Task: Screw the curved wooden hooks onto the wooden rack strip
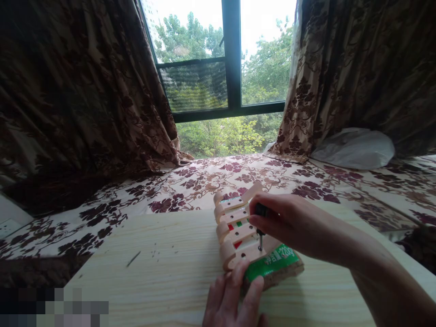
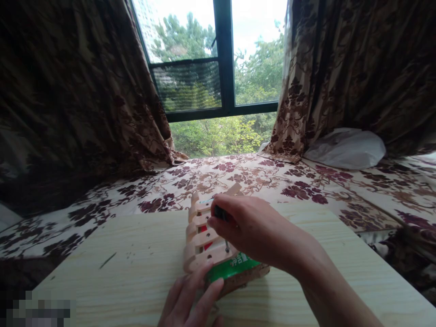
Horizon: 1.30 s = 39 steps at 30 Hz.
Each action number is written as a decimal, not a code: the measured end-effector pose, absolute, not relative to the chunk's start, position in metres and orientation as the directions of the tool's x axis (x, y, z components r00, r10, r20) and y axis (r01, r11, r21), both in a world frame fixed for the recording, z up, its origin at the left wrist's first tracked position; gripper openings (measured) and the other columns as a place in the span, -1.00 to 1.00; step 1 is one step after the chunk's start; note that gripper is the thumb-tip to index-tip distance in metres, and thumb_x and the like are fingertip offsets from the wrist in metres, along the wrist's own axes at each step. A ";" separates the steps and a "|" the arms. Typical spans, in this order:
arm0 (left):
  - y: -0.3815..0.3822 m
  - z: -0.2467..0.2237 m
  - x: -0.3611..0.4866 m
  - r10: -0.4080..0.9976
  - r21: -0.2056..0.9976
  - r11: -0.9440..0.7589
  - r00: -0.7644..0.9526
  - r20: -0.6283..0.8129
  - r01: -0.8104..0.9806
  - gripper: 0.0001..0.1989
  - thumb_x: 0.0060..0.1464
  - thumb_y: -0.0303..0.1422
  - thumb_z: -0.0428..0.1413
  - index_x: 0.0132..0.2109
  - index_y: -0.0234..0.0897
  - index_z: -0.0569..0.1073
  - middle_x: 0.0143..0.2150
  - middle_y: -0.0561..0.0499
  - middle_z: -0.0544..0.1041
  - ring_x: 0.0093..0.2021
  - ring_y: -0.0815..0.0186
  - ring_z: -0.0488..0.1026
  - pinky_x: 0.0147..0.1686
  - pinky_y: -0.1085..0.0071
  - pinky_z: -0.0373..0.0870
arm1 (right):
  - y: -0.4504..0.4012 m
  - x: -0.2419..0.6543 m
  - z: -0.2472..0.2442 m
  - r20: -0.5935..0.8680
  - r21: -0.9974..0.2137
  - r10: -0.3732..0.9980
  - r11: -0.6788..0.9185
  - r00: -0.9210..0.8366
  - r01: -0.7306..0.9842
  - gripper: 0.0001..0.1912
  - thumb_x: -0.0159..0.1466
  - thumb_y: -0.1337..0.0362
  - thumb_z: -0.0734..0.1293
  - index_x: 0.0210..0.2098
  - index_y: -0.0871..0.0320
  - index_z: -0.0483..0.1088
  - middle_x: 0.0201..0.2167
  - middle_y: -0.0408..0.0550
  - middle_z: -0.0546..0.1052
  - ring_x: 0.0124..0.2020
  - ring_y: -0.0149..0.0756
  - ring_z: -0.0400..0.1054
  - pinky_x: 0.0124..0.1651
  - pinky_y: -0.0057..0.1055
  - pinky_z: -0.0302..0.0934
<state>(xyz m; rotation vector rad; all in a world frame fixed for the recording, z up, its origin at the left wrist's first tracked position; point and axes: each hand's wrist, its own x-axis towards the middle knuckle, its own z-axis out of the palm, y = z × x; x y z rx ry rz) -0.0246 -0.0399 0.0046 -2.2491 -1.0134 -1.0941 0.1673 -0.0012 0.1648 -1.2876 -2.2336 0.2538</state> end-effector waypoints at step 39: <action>-0.043 0.011 -0.009 0.399 0.101 -0.728 0.300 0.866 0.679 -0.64 0.00 -0.56 -0.03 -0.06 -0.19 0.43 -0.04 -0.07 0.43 -0.09 0.20 0.35 -0.12 0.27 0.30 | 0.002 0.173 0.165 0.355 -0.354 0.901 0.375 -0.248 0.857 -0.79 0.28 0.11 0.19 -0.37 0.09 0.31 -0.53 -0.20 0.42 -0.52 -0.42 0.19 -0.45 -0.45 -0.03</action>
